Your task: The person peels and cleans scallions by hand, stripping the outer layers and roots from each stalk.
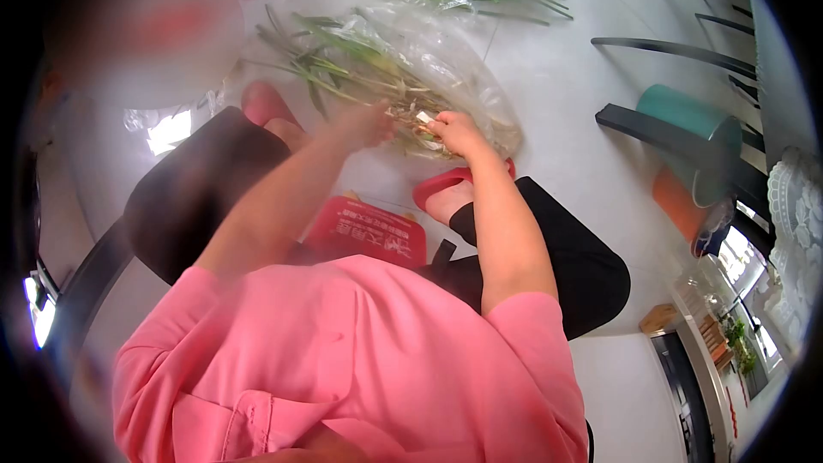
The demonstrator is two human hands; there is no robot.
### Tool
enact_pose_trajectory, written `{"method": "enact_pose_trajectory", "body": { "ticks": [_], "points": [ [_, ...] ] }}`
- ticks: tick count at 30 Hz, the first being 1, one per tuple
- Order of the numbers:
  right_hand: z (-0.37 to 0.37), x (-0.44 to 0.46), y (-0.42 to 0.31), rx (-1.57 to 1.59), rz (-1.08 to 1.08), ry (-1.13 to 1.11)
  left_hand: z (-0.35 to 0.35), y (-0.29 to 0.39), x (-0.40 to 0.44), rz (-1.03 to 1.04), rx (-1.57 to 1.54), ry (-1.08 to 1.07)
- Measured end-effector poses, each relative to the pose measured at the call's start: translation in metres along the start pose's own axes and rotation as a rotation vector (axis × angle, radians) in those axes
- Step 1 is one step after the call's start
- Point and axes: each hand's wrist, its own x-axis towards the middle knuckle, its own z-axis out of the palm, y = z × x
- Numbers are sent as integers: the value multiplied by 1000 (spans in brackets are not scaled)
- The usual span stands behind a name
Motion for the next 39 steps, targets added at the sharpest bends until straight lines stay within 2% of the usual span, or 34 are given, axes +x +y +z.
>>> {"method": "enact_pose_trajectory", "body": {
  "ticks": [1, 3, 5, 6, 9, 11, 12, 13, 15, 17, 19, 21, 23, 27, 29, 30, 32, 34, 36, 38, 39],
  "points": [
    [2, 1, 3, 56, 9, -19, 1, -8, 2, 1, -6, -5],
    [0, -5, 0, 106, 14, -42, -2, -37, 24, 5, -503, -38],
    [-8, -24, -22, 113, 17, -153, -28, -75, 95, 704, -38, -306],
    [-8, -25, -24, 113, 13, -150, -27, -58, 73, 638, -132, -210],
    [-4, -24, -27, 243, 10, -63, -18, -31, 25, 578, -354, -101],
    [5, -9, -18, 526, 187, 48, -7, -27, 6, 791, -363, -35],
    [12, 9, -8, 513, 346, 144, 0, -27, -2, 862, -387, -13],
    [15, 12, -12, 513, 340, 142, 7, -24, -17, 933, -410, 9],
    [27, 21, -21, 366, 425, 264, 13, -16, -49, 701, -460, 124],
    [34, 25, -28, 267, 381, 300, 15, -21, -59, 706, -501, 145],
    [32, 28, -34, -167, 303, 511, 15, -22, -65, 738, -596, 160],
    [28, 22, -31, -206, 226, 478, 12, -24, -69, 761, -562, 146],
    [26, 20, -27, -385, 126, 421, 11, -27, -73, 766, -501, 153],
    [20, 24, 4, -350, 153, 420, 0, -33, -70, 793, -514, 137],
    [20, 23, 10, -457, 131, 356, -2, -37, -70, 803, -468, 134],
    [18, 13, 0, -465, 132, 363, -2, -39, -68, 805, -474, 127],
    [17, -30, -58, -683, -50, 415, -2, -42, -66, 796, -252, 116],
    [9, -67, -122, -641, -118, 410, 3, -40, -78, 788, -216, 143],
    [13, -77, -147, -599, -191, 403, 9, -36, -91, 782, -180, 175],
    [19, -75, -159, -115, -539, 424, 16, -35, -98, 867, -203, 215],
    [24, -79, -167, -120, -543, 424, 17, -37, -98, 870, -208, 214]
  ]
}}
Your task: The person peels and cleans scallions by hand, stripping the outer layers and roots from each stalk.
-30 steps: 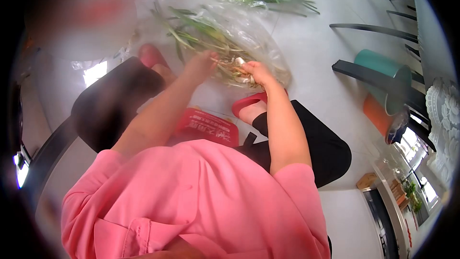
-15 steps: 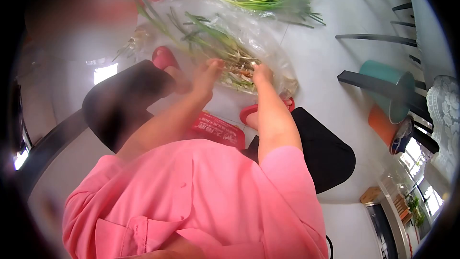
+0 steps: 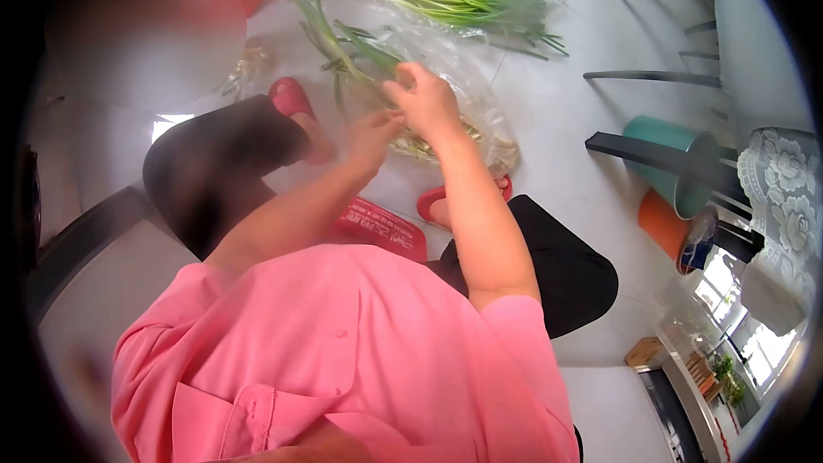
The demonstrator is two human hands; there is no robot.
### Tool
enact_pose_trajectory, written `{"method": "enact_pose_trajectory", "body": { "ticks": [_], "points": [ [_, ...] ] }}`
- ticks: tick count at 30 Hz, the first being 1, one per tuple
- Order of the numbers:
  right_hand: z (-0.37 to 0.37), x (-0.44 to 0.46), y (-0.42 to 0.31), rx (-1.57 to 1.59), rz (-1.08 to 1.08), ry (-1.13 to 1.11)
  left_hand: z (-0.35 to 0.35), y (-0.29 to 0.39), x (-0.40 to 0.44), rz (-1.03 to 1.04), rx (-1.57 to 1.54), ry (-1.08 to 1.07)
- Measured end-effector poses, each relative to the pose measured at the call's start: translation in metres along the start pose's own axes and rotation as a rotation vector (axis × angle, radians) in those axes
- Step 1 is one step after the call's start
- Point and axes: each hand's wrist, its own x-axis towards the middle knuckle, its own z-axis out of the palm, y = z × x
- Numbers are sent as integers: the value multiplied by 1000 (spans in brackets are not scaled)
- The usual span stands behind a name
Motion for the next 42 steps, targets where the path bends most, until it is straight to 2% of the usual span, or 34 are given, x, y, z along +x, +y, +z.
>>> {"method": "enact_pose_trajectory", "body": {
  "ticks": [2, 3, 6, 9, 11, 12, 14, 15, 17, 20, 22, 24, 28, 29, 31, 34, 36, 38, 42],
  "points": [
    [7, 0, -20, 90, -31, 7, 0, -5, -1, 56, 26, -57],
    [13, -2, -25, -13, -129, 105, 0, -1, -5, 61, 22, -54],
    [24, -7, -39, -114, -90, 158, -1, 12, -14, 118, 177, -71],
    [30, -3, -25, -63, -93, 218, -3, 8, -14, 92, 284, -163],
    [22, -4, -21, 37, -133, 204, -6, -13, 4, 292, 24, -139],
    [18, -4, -16, 38, -138, 203, -11, -5, 11, 296, 24, -135],
    [14, -2, -1, 187, -111, 82, -34, 27, 24, 137, -227, -102],
    [15, 0, 8, 244, -123, 59, -43, 40, 30, 141, -227, -98],
    [11, -2, 9, 258, -116, 25, -57, 66, 35, 118, -465, -150],
    [12, 0, 14, 262, -108, -21, -64, 103, 23, 186, -347, -218],
    [9, -4, 6, 251, -106, -29, -64, 101, 23, 227, -310, -217],
    [4, -9, -7, -16, -75, -75, -61, 96, 23, 289, -242, -203],
    [9, -21, -45, 97, -221, 60, -53, 89, 19, 338, -206, -215],
    [19, -16, -39, 78, -371, 176, -51, 88, 18, 359, -206, -223],
    [25, -12, -36, 121, -331, 176, -48, 90, 15, 377, -202, -231],
    [29, -10, -31, 191, -247, 224, -46, 94, 13, 370, -136, -124],
    [30, -11, -27, 216, -195, 272, -46, 96, 12, 369, -183, 59],
    [29, -15, -21, 17, -124, 370, -49, 97, 15, 364, -233, 70],
    [36, -22, 21, -92, -2, 343, -53, 96, 19, 350, -352, 101]
  ]
}}
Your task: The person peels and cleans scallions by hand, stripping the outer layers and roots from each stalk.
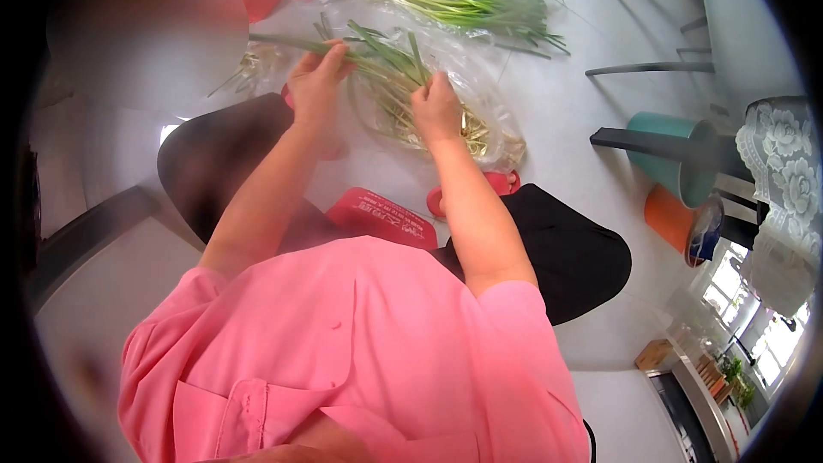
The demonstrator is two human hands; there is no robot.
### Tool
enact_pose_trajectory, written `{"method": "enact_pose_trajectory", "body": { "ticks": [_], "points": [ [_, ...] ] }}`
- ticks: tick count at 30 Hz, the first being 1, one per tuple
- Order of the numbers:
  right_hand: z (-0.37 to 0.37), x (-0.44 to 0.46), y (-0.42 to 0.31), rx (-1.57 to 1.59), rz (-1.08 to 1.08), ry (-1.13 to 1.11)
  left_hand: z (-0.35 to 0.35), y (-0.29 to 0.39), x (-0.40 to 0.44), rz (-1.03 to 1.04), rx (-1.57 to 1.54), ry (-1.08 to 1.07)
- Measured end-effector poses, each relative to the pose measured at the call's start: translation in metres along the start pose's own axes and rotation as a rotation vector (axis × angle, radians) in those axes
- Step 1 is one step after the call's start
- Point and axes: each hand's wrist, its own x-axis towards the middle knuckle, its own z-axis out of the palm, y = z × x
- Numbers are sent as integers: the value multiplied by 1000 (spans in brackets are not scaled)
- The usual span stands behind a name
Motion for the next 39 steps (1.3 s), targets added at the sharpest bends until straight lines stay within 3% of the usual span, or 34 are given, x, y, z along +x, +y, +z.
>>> {"method": "enact_pose_trajectory", "body": {
  "ticks": [6, 8, 12, 14, 16, 18, 20, 22, 24, 30, 33, 34, 36, 39],
  "points": [
    [-3, -9, 72, -305, 89, -122, -5, 16, 7, 15, 7, 25],
    [-11, -12, 89, -423, 232, -244, -5, 22, 9, 41, 1, 60],
    [-23, -22, 134, -501, 308, -278, -9, 35, 18, 37, 94, 74],
    [-29, -26, 150, -532, 448, -318, -13, 31, 19, 51, 99, 55],
    [-30, -28, 162, -556, 455, -353, -6, 35, 14, 88, 198, -7],
    [-31, -25, 163, -580, 458, -395, 3, 33, 8, 8, 106, 49],
    [-35, -13, 134, -629, 353, -595, 5, 30, 6, -20, 120, 34],
    [-36, -3, 94, -569, 228, -541, 4, 24, 8, -28, 123, 26],
    [-18, -5, 89, -337, -77, -348, 3, 21, 8, -32, 124, 16],
    [16, -1, 65, -261, -85, -374, -1, 25, 14, -61, 115, 44],
    [22, -2, 58, -252, -143, -337, -8, 17, 17, 39, 194, -142],
    [19, -1, 49, -253, -145, -339, 0, 10, 12, -104, 46, -152],
    [13, 0, 31, -329, -224, -391, 8, -10, 0, -254, 277, -262],
    [12, 0, 18, -264, -217, -376, 9, -33, -13, -325, 311, -319]
  ]
}}
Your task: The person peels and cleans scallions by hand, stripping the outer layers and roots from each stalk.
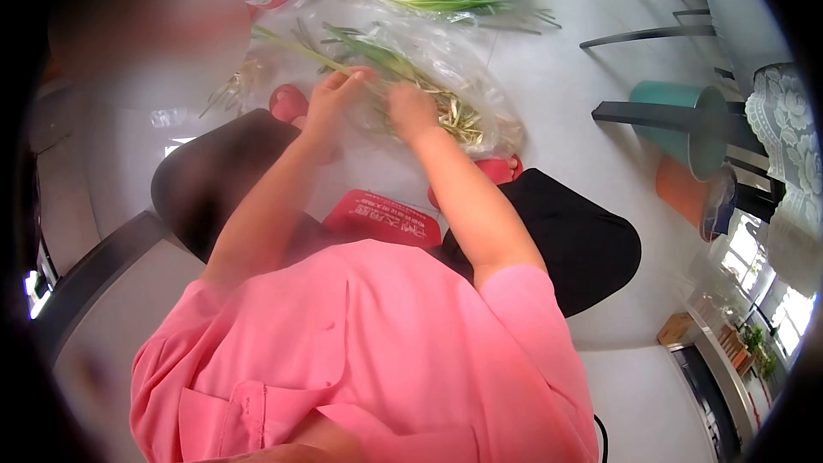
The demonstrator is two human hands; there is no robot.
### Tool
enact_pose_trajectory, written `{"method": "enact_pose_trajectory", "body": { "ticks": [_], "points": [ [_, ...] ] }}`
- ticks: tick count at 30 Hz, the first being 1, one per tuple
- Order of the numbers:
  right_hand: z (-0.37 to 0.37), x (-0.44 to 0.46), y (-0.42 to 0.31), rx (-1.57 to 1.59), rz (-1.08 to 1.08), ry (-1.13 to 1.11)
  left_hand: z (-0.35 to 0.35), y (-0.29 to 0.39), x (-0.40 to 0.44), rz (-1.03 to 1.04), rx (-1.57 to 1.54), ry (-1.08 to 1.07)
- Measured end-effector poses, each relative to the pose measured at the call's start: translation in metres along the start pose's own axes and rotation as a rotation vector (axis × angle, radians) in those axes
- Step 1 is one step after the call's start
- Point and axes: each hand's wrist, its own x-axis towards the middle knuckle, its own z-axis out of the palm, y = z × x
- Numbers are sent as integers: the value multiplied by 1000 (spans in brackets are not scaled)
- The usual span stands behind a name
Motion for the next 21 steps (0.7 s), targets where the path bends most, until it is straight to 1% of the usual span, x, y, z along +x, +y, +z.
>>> {"method": "enact_pose_trajectory", "body": {
  "ticks": [1, 3, 4, 6, 10, 12, 13, 15, 19, 21],
  "points": [
    [-3, -3, -2, -1, 1, -2, -2, -6, 1, -2, -2, 0],
    [-9, -10, -4, -23, 153, 101, -4, -12, 4, 4, -151, 92],
    [-10, -11, 1, -23, 155, 101, -5, -13, 6, 2, -150, 91],
    [-10, -14, 11, -37, 263, -71, -7, -11, 9, -9, -261, 179],
    [-2, -14, 13, -138, 225, -106, -7, -7, 6, -6, -250, 208],
    [2, -15, 10, -323, 148, -60, -7, -5, 5, -15, -264, 254],
    [4, -15, 12, -322, 148, -60, -8, -6, 6, -15, -263, 254],
    [7, -15, 14, -351, 21, -125, -12, -6, 8, -17, -268, 295],
    [5, -14, 19, -409, 11, -132, -19, -2, 8, -39, -273, 327],
    [5, -15, 34, -408, 85, -212, -22, 0, 8, -14, -272, 369]
  ]
}}
